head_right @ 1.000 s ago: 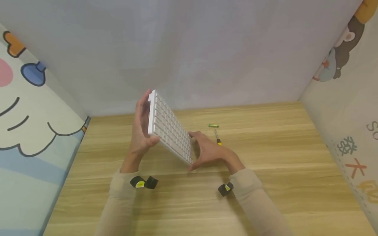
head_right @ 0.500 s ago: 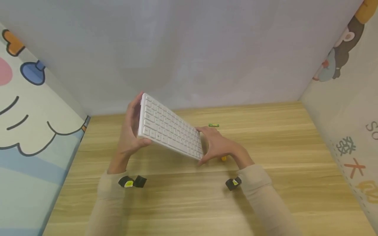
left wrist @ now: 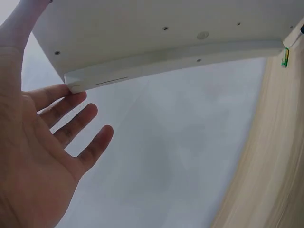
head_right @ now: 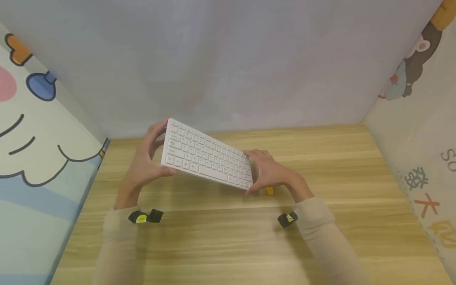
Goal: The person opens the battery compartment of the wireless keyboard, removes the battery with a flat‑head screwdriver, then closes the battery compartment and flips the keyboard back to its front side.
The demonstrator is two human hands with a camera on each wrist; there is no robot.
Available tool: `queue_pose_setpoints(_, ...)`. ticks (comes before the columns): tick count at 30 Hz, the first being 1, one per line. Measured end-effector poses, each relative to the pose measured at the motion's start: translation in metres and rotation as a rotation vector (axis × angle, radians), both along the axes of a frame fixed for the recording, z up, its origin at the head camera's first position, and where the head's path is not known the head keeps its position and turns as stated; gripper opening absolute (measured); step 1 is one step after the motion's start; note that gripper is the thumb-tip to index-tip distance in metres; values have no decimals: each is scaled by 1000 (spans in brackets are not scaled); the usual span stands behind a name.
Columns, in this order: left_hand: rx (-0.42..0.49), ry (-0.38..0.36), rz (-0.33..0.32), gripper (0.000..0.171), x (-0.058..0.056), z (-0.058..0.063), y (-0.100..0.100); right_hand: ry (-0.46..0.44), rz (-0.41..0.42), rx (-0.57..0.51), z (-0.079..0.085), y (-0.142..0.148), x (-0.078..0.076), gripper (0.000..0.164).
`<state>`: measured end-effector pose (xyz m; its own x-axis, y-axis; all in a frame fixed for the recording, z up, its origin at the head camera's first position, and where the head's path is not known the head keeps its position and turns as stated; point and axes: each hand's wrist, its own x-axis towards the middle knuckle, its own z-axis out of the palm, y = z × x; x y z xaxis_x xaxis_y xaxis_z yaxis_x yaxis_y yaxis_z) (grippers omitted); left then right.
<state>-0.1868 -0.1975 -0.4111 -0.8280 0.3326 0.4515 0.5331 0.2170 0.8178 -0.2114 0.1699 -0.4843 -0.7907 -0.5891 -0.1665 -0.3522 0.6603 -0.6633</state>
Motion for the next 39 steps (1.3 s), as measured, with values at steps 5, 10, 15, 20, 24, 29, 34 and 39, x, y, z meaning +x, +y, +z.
queue_pose_setpoints(5, -79, -48, 38, 126, 1, -4, -11, 16, -11, -3, 0, 5, -3, 130)
queue_pose_setpoints(10, -107, -115, 73, 124, 6, -11, -21, 22, -5, 18, -2, 6, -6, 131)
queue_pose_setpoints(15, -162, -163, 110, 122, 8, -19, -29, 58, 1, 49, -2, 7, -8, 131)
queue_pose_setpoints(20, -230, -216, 135, 122, 9, -30, -36, 76, 2, 67, -3, 8, -10, 131)
queue_pose_setpoints(24, -270, -268, 138, 121, 10, -40, -42, 92, 1, 91, -4, 7, -9, 130)
queue_pose_setpoints(29, -297, -328, 135, 120, 9, -55, -48, 99, -11, 114, -5, 5, -8, 130)
queue_pose_setpoints(34, -314, -377, 135, 119, 9, -69, -51, 127, -12, 152, -8, 2, -10, 131)
queue_pose_setpoints(39, -345, -452, 150, 121, 10, -79, -50, 143, -15, 182, -8, -1, -10, 131)
